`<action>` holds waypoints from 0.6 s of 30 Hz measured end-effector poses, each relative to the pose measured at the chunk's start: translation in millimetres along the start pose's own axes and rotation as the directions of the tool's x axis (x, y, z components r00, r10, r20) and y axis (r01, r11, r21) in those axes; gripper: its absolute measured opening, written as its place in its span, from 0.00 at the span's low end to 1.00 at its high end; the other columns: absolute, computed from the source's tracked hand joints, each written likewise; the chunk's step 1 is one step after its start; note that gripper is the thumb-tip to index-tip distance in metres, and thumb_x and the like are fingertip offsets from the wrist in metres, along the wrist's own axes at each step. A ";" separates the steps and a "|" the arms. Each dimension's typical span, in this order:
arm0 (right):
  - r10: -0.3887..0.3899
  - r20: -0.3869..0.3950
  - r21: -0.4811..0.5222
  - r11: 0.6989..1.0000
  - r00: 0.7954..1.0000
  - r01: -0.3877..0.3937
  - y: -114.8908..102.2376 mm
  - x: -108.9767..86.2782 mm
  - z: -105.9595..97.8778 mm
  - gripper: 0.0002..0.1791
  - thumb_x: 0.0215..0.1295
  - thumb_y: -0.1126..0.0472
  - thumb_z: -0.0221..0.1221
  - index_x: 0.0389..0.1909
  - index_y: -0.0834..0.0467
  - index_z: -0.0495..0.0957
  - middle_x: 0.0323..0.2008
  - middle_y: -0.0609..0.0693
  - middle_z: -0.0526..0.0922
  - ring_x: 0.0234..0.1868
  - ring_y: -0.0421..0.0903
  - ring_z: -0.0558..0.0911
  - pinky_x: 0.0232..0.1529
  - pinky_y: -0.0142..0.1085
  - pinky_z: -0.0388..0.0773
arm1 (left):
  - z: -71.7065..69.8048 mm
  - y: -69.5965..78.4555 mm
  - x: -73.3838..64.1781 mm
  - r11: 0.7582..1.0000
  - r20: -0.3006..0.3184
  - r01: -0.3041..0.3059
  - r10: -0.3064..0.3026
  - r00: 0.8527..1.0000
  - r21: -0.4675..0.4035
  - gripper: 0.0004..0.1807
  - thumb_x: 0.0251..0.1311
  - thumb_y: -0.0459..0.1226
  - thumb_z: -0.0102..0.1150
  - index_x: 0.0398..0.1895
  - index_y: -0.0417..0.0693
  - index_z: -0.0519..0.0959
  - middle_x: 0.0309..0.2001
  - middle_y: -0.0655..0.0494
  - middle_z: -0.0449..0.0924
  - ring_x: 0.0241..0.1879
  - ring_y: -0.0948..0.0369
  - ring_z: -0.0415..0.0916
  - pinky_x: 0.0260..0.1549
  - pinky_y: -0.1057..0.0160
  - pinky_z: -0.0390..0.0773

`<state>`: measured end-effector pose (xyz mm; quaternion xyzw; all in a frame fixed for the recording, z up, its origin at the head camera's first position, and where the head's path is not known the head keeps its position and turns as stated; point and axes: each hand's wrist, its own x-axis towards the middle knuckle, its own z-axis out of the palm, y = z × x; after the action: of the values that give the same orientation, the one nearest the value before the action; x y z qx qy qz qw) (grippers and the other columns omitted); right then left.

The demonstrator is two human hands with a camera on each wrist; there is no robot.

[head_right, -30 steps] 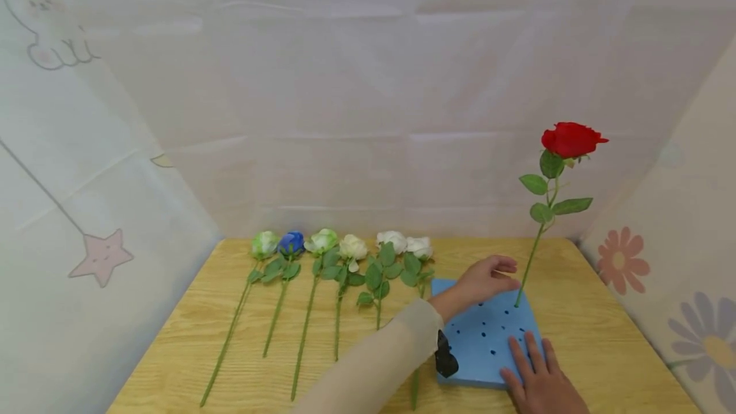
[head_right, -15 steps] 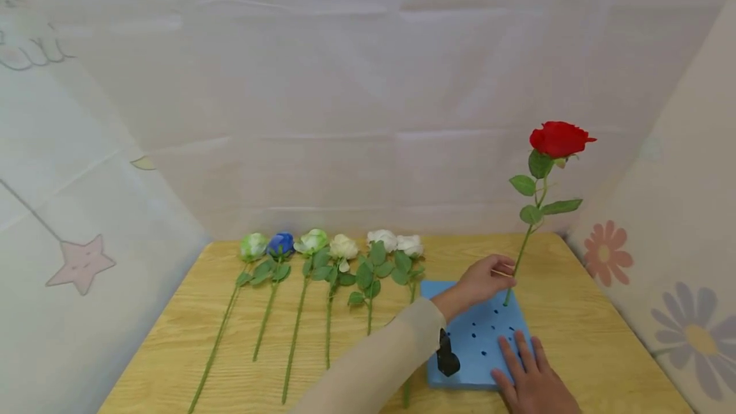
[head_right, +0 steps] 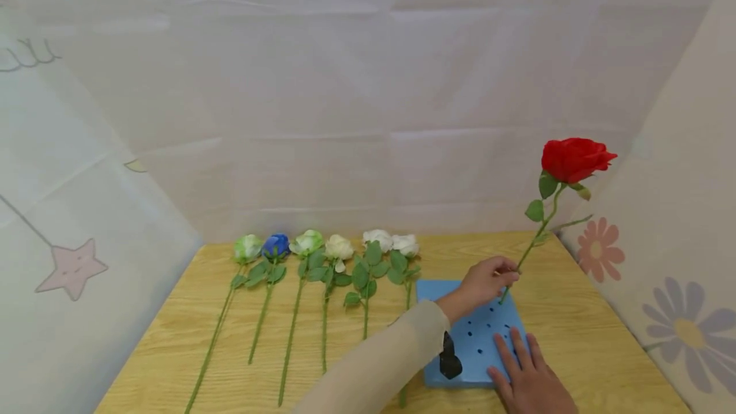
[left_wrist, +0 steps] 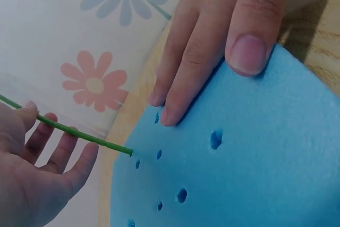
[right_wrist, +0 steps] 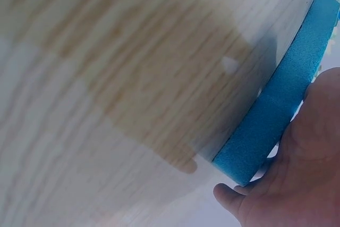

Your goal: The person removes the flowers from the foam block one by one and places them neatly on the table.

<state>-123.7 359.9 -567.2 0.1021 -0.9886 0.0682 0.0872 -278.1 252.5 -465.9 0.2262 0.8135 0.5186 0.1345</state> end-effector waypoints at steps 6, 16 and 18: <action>0.019 0.045 0.042 0.999 0.999 -0.021 -2.9 1.5 -4.3 0.35 0.78 0.42 0.49 0.73 0.63 0.67 0.70 0.71 0.66 0.77 0.66 0.54 0.76 0.36 0.20 | -6.5 7.1 -1.5 0.998 -0.018 -0.045 0.045 0.999 -0.049 0.11 0.74 0.48 0.56 0.54 0.64 0.80 0.39 0.73 0.80 0.36 0.74 0.76 0.32 0.69 0.79; 0.039 0.156 0.067 0.996 0.987 -0.050 -4.5 4.5 -20.2 0.36 0.77 0.41 0.51 0.72 0.63 0.68 0.72 0.72 0.63 0.71 0.73 0.62 0.67 0.64 0.63 | -30.7 27.2 -11.3 0.980 0.016 -0.146 0.149 0.989 -0.136 0.13 0.74 0.43 0.56 0.58 0.61 0.79 0.38 0.67 0.83 0.33 0.74 0.79 0.29 0.72 0.81; -0.033 0.108 0.024 0.999 0.994 0.030 -0.6 2.0 -16.6 0.36 0.77 0.41 0.51 0.74 0.61 0.66 0.72 0.71 0.64 0.74 0.71 0.58 0.71 0.61 0.59 | -36.5 28.5 -17.1 0.977 0.047 -0.145 0.154 0.987 -0.157 0.14 0.74 0.42 0.56 0.60 0.61 0.78 0.37 0.67 0.83 0.33 0.72 0.81 0.29 0.72 0.82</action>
<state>-122.8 361.5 -550.6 0.1220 -0.9894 0.0720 0.0333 -273.4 225.5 -424.9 0.2907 0.7478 0.5812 0.1360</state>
